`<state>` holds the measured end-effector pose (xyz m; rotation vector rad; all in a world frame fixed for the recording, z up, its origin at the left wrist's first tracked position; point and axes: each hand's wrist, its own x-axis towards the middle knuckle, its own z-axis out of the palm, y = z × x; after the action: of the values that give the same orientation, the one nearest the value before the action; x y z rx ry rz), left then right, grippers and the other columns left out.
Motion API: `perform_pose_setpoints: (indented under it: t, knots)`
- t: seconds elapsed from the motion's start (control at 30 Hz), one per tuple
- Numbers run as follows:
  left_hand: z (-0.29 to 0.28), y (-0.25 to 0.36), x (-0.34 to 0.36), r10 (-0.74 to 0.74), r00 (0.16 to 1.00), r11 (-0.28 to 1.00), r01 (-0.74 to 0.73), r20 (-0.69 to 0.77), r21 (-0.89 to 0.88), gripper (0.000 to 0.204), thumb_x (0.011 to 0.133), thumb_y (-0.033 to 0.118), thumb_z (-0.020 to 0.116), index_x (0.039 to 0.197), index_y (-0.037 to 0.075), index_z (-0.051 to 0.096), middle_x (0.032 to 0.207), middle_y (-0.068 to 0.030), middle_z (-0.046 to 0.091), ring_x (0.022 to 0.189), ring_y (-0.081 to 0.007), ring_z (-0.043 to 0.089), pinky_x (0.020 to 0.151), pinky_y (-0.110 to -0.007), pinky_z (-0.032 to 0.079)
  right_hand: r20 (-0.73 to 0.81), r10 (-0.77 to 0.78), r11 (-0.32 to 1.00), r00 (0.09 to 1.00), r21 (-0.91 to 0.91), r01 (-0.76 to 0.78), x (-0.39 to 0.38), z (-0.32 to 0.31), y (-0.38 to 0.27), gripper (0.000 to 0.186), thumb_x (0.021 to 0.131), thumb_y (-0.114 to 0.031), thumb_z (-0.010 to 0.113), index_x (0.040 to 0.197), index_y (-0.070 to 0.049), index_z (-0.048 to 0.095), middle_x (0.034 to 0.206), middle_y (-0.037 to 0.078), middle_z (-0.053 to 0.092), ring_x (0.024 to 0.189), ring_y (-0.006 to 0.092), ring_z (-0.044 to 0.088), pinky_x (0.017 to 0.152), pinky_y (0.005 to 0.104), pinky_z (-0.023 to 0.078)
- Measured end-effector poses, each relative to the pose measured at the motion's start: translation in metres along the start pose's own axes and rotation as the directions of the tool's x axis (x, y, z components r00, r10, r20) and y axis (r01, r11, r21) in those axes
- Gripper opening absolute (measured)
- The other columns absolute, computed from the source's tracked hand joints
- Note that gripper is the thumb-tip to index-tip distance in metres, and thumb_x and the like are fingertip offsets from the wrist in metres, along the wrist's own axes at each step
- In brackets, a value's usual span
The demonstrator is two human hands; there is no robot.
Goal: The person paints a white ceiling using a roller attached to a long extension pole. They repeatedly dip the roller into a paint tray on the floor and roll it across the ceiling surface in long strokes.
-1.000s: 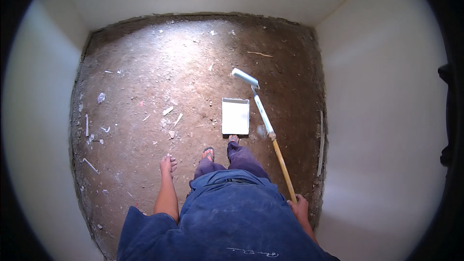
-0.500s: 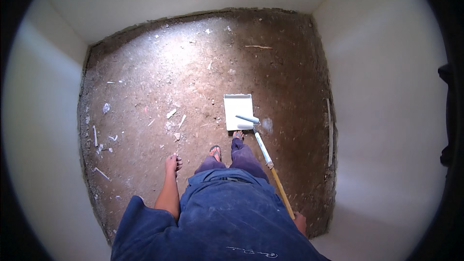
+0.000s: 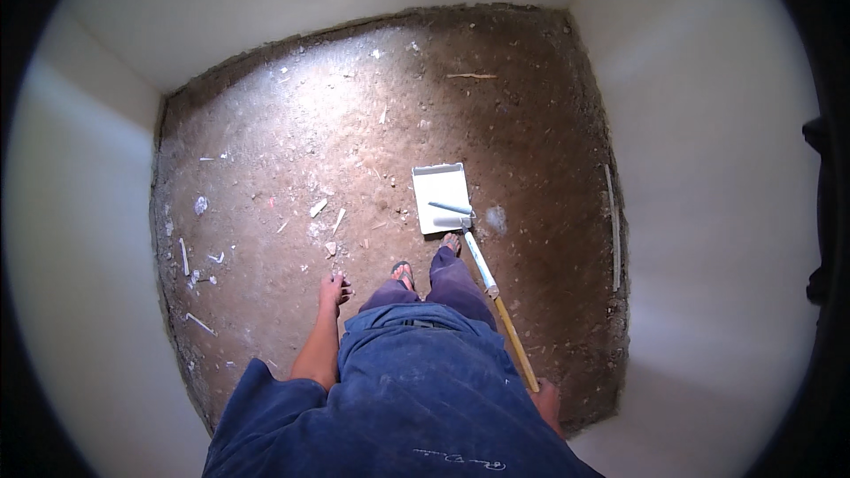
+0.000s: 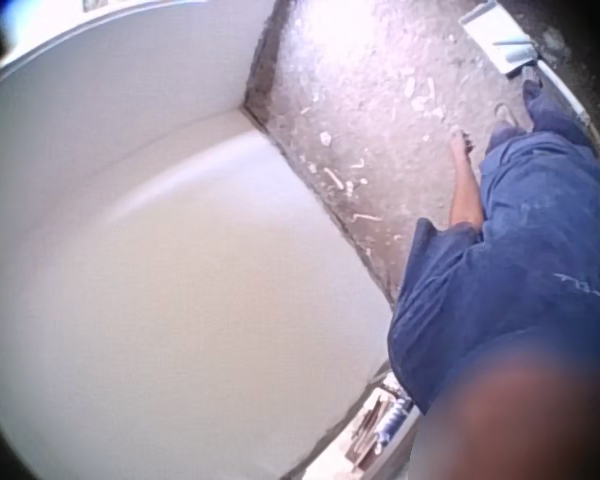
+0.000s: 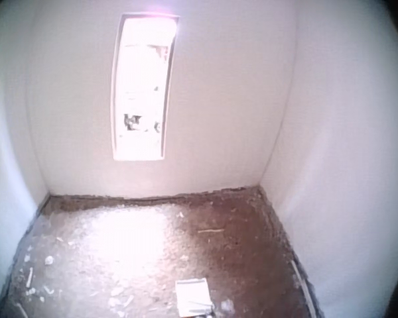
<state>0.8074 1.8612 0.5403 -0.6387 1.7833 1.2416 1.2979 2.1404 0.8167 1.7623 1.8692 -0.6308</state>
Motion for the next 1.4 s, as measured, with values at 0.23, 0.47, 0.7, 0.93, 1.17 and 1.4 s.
perform_pose_setpoints:
  t: [0.23, 0.47, 0.7, 0.93, 1.17, 1.4]
  knots:
    - [-0.006, -0.004, -0.001, -0.048, 0.999, 0.996, 0.047, 0.018, 0.077, 0.03, 0.106, 0.036, 0.053, 0.114, 0.008, 0.061, 0.098, -0.0092, 0.071, 0.074, -0.022, 0.069, 0.063, -0.037, 0.055, 0.009, 0.051, 0.995, 0.999, 0.082, -0.052, -0.006, -0.007, -0.026, 0.053, 0.08, -0.024, 0.083, 0.127, -0.005, 0.07, 0.113, 0.025, 0.073, 0.108, 0.0429, 0.07, 0.092, 0.0502, 0.056]
    - [-0.004, 0.006, 0.011, -0.006, 0.999, 0.999, 0.005, 0.044, 0.033, 0.031, 0.106, 0.036, 0.054, 0.115, 0.008, 0.061, 0.101, -0.01, 0.071, 0.078, -0.0217, 0.069, 0.063, -0.035, 0.054, -0.076, -0.034, 0.999, 0.997, -0.009, 0.033, -0.001, 0.011, -0.012, 0.051, 0.076, -0.028, 0.087, 0.122, -0.01, 0.074, 0.104, 0.023, 0.075, 0.1, 0.0438, 0.071, 0.089, 0.0524, 0.056]
    - [0.001, 0.02, 0.016, 0.03, 0.998, 0.999, -0.032, 0.051, 0.023, 0.031, 0.105, 0.039, 0.057, 0.109, 0.008, 0.061, 0.096, -0.0088, 0.072, 0.072, -0.0211, 0.069, 0.06, -0.035, 0.053, -0.104, -0.047, 0.997, 0.993, 0.061, 0.053, 0.001, 0.034, 0.0, 0.049, 0.074, -0.025, 0.089, 0.117, -0.006, 0.074, 0.103, 0.025, 0.075, 0.099, 0.0447, 0.072, 0.087, 0.0515, 0.057]
    - [-0.009, 0.005, 0.024, -0.033, 0.999, 0.999, 0.033, 0.013, 0.035, 0.03, 0.105, 0.039, 0.058, 0.109, 0.009, 0.061, 0.092, -0.0078, 0.072, 0.067, -0.0208, 0.068, 0.057, -0.035, 0.053, -0.119, -0.032, 0.999, 0.992, 0.032, 0.036, -0.004, 0.034, -0.001, 0.048, 0.077, -0.023, 0.086, 0.121, -0.008, 0.074, 0.103, 0.023, 0.075, 0.098, 0.0442, 0.072, 0.085, 0.052, 0.057]
    - [-0.02, -0.005, 0.033, -0.038, 0.999, 0.997, 0.037, 0.009, 0.064, 0.031, 0.106, 0.039, 0.056, 0.111, 0.009, 0.061, 0.093, -0.0079, 0.072, 0.068, -0.0208, 0.068, 0.059, -0.036, 0.054, -0.09, 0.019, 0.996, 0.996, -0.088, -0.027, -0.007, 0.014, 0.007, 0.054, 0.08, -0.029, 0.084, 0.128, -0.011, 0.071, 0.11, 0.021, 0.075, 0.105, 0.0422, 0.071, 0.092, 0.0523, 0.057]
    - [-0.016, 0.014, 0.037, 0.018, 1.0, 0.999, -0.019, 0.018, 0.031, 0.031, 0.105, 0.037, 0.057, 0.107, 0.006, 0.061, 0.092, -0.0083, 0.072, 0.068, -0.0197, 0.068, 0.058, -0.034, 0.054, -0.015, 0.014, 0.99, 1.0, -0.14, -0.016, 0.002, 0.007, 0.01, 0.056, 0.08, -0.033, 0.085, 0.131, -0.014, 0.07, 0.114, 0.02, 0.075, 0.107, 0.0414, 0.071, 0.094, 0.0517, 0.057]
